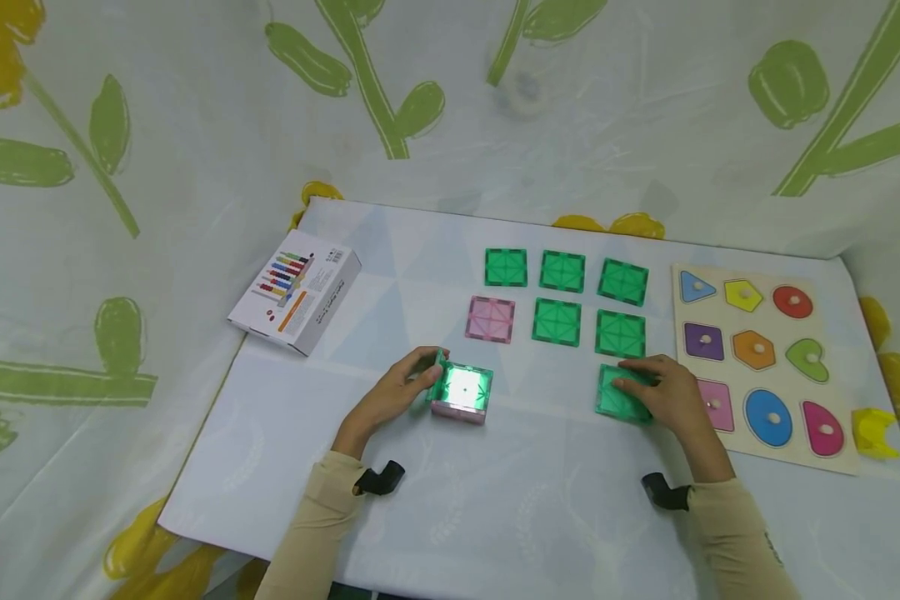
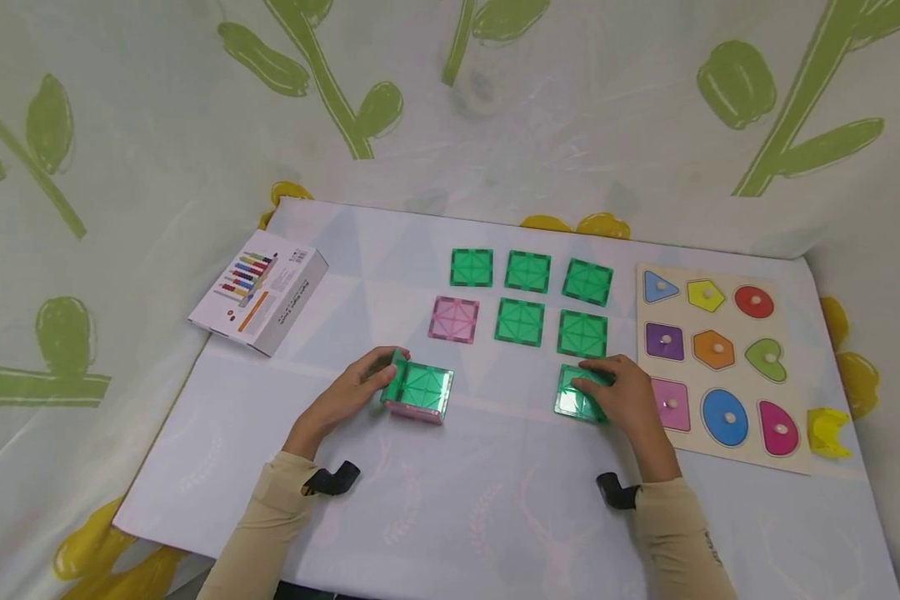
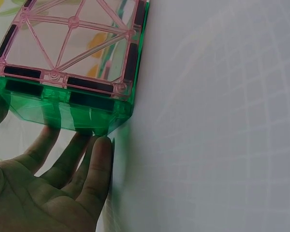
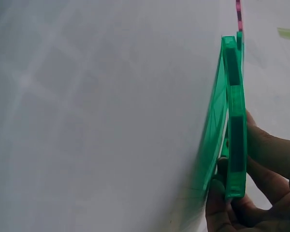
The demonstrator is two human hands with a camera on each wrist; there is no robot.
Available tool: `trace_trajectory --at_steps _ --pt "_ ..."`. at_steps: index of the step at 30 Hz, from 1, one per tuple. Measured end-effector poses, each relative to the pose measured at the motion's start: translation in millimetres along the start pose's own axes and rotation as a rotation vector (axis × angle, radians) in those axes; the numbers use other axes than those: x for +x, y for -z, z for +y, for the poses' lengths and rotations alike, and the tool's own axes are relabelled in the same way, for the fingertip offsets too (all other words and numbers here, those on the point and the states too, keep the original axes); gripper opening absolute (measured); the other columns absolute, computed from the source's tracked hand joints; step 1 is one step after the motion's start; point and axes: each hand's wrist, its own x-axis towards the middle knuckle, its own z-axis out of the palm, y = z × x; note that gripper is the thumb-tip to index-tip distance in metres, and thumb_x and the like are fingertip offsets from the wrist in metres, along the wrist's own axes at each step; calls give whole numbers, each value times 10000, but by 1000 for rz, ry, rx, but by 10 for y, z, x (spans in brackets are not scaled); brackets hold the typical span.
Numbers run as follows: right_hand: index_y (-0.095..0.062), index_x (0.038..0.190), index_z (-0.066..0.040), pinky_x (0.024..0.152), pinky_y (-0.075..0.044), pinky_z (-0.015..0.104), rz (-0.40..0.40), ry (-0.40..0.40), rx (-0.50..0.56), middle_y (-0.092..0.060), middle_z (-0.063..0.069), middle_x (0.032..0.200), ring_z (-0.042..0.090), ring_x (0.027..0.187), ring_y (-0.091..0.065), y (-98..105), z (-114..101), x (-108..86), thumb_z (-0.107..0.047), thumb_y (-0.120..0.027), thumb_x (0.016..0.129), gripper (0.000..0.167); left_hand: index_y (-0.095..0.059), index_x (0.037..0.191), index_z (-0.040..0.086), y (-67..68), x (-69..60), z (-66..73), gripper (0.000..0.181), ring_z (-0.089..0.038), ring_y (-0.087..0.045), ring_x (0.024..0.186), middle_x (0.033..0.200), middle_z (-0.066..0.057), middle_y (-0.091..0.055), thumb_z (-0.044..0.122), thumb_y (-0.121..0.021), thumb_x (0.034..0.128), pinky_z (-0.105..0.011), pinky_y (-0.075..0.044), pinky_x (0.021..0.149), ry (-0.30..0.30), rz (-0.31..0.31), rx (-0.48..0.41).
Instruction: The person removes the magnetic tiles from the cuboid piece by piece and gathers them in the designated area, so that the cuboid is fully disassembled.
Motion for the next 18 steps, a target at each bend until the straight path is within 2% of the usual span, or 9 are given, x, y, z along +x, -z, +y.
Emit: trace_trajectory --at_steps 10,18 --pt "-692 1238 -15 975 -482 626 -33 2 -24 -586 288 1283 496 1215 -523 23 -45 -19 -206 -741 908 384 -440 1471 217 -5 -4 9 464 -359 -413 1453 1545 -99 -454 398 -505 1049 -580 -370 1178 26 0 -23" --pt "-697 1228 -10 983 -479 626 -29 9 -34 -596 284 1263 495 1208 -528 26 -50 -27 -187 -744 903 373 -442 1470 218 -8 -6 5 457 -342 -418 1451 1545 -98 -452 389 -505 1051 -569 -375 1179 32 1 -31"
